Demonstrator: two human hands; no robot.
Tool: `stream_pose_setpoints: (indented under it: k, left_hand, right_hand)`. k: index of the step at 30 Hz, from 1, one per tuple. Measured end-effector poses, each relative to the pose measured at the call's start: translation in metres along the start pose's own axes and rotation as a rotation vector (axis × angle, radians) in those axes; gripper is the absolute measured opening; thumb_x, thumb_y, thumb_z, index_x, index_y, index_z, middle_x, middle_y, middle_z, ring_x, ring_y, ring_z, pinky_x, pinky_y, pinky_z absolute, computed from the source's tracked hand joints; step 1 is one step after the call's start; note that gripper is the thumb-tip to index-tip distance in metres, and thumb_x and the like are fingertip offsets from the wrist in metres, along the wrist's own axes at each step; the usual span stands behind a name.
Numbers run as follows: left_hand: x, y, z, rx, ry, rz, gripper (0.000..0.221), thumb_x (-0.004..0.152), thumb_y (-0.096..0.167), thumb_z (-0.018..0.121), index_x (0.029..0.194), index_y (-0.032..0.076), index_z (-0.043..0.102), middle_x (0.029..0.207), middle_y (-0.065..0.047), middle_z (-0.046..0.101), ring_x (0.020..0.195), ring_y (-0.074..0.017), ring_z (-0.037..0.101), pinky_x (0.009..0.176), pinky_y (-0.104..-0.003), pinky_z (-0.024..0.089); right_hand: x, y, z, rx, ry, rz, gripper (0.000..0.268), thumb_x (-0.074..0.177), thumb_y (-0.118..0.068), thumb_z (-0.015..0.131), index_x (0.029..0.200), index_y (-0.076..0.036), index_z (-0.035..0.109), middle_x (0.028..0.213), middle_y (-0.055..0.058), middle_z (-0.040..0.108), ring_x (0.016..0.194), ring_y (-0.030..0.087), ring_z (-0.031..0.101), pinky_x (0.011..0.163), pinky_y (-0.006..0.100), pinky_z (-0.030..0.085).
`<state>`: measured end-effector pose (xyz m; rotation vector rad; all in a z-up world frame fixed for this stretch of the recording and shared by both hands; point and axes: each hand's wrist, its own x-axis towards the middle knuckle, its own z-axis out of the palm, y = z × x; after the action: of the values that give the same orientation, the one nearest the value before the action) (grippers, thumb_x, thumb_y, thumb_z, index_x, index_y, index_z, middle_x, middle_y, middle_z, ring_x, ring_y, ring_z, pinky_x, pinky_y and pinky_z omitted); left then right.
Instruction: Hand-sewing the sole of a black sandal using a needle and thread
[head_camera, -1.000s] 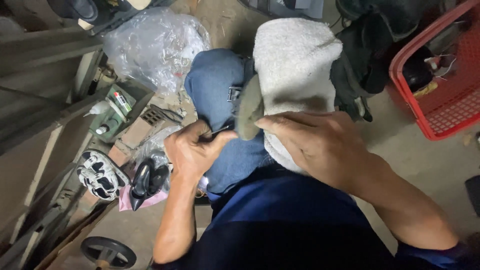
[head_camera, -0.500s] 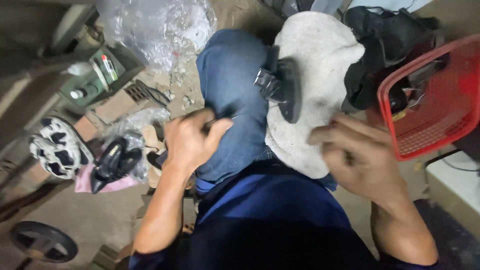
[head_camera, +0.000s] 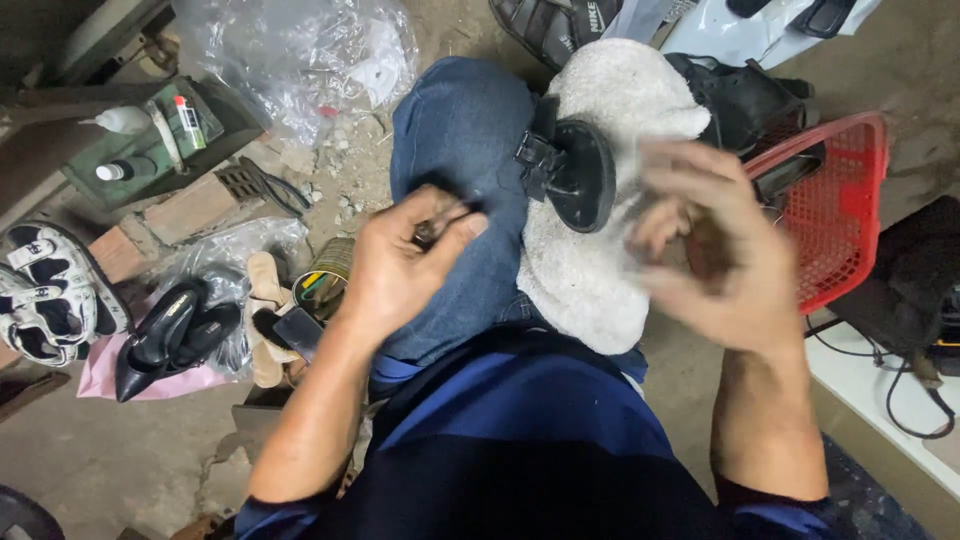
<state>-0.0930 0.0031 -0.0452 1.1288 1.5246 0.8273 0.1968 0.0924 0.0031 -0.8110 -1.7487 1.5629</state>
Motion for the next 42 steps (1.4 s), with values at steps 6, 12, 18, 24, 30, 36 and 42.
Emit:
stream_pose_setpoints:
  k: [6, 12, 18, 24, 30, 36, 42]
  left_hand:
    - [0.016, 0.009, 0.028, 0.335, 0.13, 0.492, 0.025, 0.102, 0.015, 0.072, 0.123, 0.007, 0.061, 0.119, -0.005, 0.067, 0.078, -0.0154, 0.064, 0.063, -0.034, 0.064]
    - [0.029, 0.006, 0.044, 0.584, 0.132, 0.424, 0.03, 0.099, 0.033, 0.072, 0.119, 0.011, 0.073, 0.114, -0.007, 0.065, 0.074, -0.0292, 0.072, 0.049, -0.047, 0.058]
    - [0.038, 0.025, 0.055, 0.288, -0.008, 0.345, 0.026, 0.099, 0.032, 0.067, 0.118, 0.016, 0.075, 0.115, 0.0, 0.075, 0.103, -0.0198, 0.074, 0.081, -0.035, 0.06]
    - [0.033, 0.046, 0.05, -0.196, -0.235, 0.263, 0.012, 0.092, 0.002, 0.062, 0.085, 0.011, 0.06, 0.078, 0.004, 0.053, 0.069, -0.0068, 0.047, 0.062, -0.025, 0.04]
    - [0.035, 0.049, 0.055, -0.221, -0.158, 0.365, 0.027, 0.098, 0.023, 0.068, 0.081, 0.017, 0.048, 0.076, 0.003, 0.045, 0.067, -0.01, 0.042, 0.062, -0.027, 0.039]
    - [0.042, 0.065, 0.064, -0.098, 0.096, 0.37, 0.035, 0.099, 0.007, 0.07, 0.088, 0.014, 0.037, 0.076, 0.003, 0.042, 0.067, -0.0092, 0.039, 0.062, -0.026, 0.041]
    - [0.041, 0.058, 0.065, 0.284, -0.151, 0.471, 0.032, 0.097, 0.002, 0.054, 0.123, 0.011, 0.071, 0.101, -0.004, 0.063, 0.076, -0.0219, 0.064, 0.061, -0.037, 0.051]
  right_hand:
    - [0.017, 0.009, 0.019, -0.901, -0.279, 0.015, 0.085, 0.101, -0.033, 0.082, 0.163, -0.014, 0.027, 0.168, 0.028, 0.021, 0.077, 0.016, 0.074, 0.049, 0.024, 0.061]
    - [0.016, 0.016, 0.013, -1.095, -0.183, -0.211, 0.087, 0.098, -0.032, 0.091, 0.158, 0.002, 0.038, 0.143, 0.021, 0.065, 0.098, 0.027, 0.061, 0.083, 0.041, 0.062]
    - [-0.001, 0.03, 0.008, -0.9, -0.084, 0.006, 0.088, 0.09, -0.034, 0.093, 0.154, 0.001, 0.043, 0.075, 0.001, 0.061, 0.062, 0.011, 0.059, 0.063, 0.029, 0.057]
    - [-0.009, 0.024, 0.003, -0.783, 0.066, 0.094, 0.088, 0.096, -0.031, 0.09, 0.16, -0.001, 0.036, 0.065, -0.003, 0.046, 0.057, 0.006, 0.048, 0.06, 0.022, 0.043]
    - [-0.012, 0.021, 0.001, -0.561, 0.14, 0.047, 0.086, 0.097, -0.016, 0.087, 0.158, 0.008, 0.032, 0.063, -0.004, 0.031, 0.054, 0.005, 0.037, 0.053, 0.019, 0.028]
    - [-0.019, 0.015, 0.002, -0.518, 0.199, 0.116, 0.085, 0.095, -0.013, 0.088, 0.158, 0.007, 0.034, 0.061, -0.007, 0.034, 0.054, 0.002, 0.036, 0.051, 0.015, 0.03]
    - [-0.022, 0.012, -0.001, -0.449, 0.235, 0.167, 0.085, 0.093, -0.009, 0.088, 0.157, 0.006, 0.035, 0.063, -0.006, 0.031, 0.055, 0.003, 0.035, 0.054, 0.016, 0.032]
